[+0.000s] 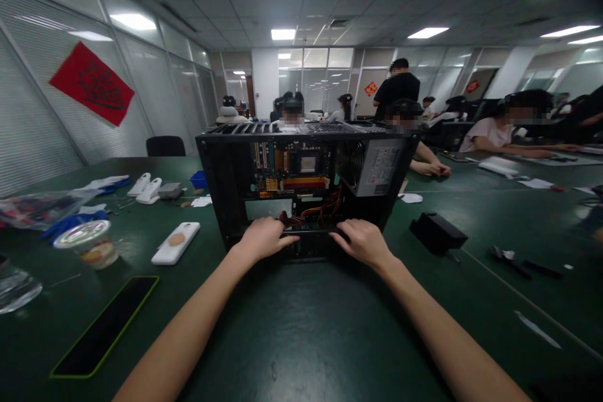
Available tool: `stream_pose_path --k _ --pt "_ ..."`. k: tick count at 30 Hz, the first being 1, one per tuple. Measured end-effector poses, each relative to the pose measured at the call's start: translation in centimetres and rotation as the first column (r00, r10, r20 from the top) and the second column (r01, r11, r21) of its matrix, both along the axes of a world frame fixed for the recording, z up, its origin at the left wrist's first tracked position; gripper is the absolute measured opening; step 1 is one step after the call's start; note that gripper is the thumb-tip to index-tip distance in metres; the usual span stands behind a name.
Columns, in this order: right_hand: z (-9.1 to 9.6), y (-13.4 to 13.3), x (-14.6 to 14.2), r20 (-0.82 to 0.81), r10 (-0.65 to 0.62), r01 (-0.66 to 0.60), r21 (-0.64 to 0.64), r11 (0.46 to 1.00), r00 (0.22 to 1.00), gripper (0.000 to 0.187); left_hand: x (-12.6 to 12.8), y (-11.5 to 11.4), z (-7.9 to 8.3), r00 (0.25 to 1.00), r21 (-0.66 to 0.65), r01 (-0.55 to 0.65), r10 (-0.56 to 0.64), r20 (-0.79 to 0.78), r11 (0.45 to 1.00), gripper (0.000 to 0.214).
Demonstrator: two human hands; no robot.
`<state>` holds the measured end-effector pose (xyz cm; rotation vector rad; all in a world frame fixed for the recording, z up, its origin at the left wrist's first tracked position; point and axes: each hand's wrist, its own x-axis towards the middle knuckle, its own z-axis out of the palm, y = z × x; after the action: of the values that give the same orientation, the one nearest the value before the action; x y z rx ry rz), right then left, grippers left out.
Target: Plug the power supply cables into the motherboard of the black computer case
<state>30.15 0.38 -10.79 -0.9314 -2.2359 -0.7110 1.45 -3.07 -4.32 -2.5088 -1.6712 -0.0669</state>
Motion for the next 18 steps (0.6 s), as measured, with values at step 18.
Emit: stream_pose_path --k 18 --pt "1.0 -2.3 -1.1 0.063 -0.111 0.121 -0.172 0.978 0.992 0.041 -0.4 -0.5 0.2 0.999 -0.021 0.032 -0.033 -0.043 0.999 0.056"
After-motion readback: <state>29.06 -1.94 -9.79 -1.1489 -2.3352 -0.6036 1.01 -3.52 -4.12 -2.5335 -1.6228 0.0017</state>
